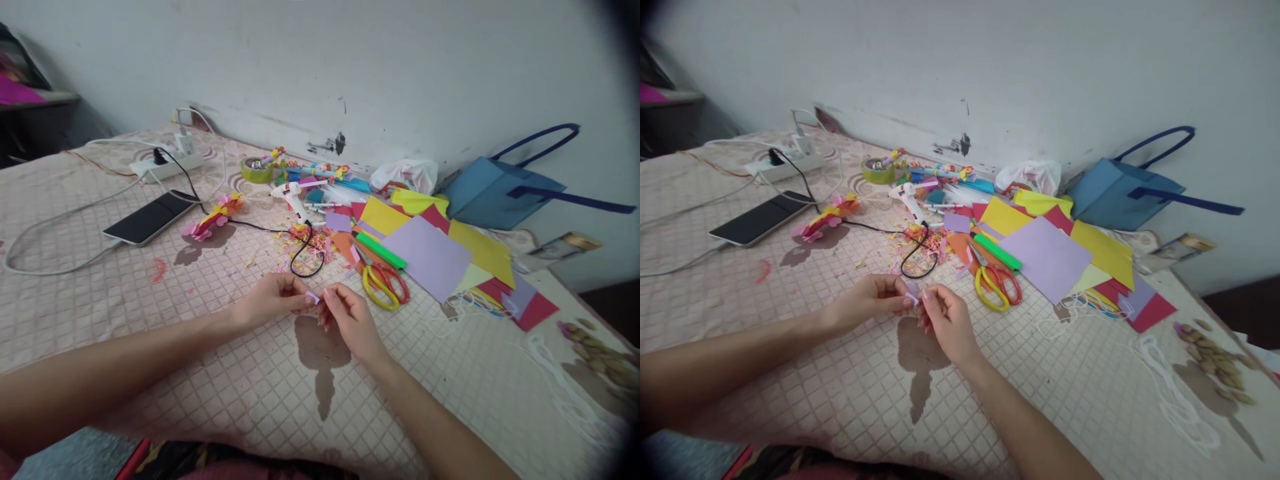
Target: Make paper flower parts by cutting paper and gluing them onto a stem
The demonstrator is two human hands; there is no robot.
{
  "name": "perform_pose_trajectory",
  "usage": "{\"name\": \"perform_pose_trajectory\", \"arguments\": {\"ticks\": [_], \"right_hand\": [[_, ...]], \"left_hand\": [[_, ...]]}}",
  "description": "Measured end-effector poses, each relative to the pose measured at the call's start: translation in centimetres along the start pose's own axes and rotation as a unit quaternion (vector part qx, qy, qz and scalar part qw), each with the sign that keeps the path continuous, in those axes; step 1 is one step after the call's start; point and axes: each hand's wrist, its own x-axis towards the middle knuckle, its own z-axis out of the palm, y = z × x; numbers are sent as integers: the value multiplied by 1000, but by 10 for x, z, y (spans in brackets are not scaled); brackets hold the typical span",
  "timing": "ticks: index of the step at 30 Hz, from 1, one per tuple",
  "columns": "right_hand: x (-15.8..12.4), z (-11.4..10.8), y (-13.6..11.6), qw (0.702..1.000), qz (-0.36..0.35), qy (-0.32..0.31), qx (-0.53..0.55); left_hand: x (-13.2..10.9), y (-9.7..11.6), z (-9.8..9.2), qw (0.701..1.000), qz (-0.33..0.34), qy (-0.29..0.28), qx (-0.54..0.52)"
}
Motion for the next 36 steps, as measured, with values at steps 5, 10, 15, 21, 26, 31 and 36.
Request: {"name": "perform_pose_trajectory", "arguments": {"ticks": [5,10,15,21,26,31,36], "right_hand": [[0,-1,1,1000,-7,-9,-24],[0,0,1,999,-3,-9,-31],[0,0,2,999,-8,-7,-42],[0,0,2,1000,8,-15,-20],[1,0,3,999,20,-31,-12],[1,-1,5,999,10,-38,-15],[1,-1,3,999,2,-38,-23]], "left_hand": [[-1,1,1,1000,3,0,-6],[0,1,1,1000,-1,2,6],[-1,2,1,1000,-8,-10,15],[-2,3,1,1000,-11,-20,17],[-1,0,0,1000,10,-13,20],[-1,1,0,999,2,-18,29],[-1,4,0,999,-11,-25,19]]}}
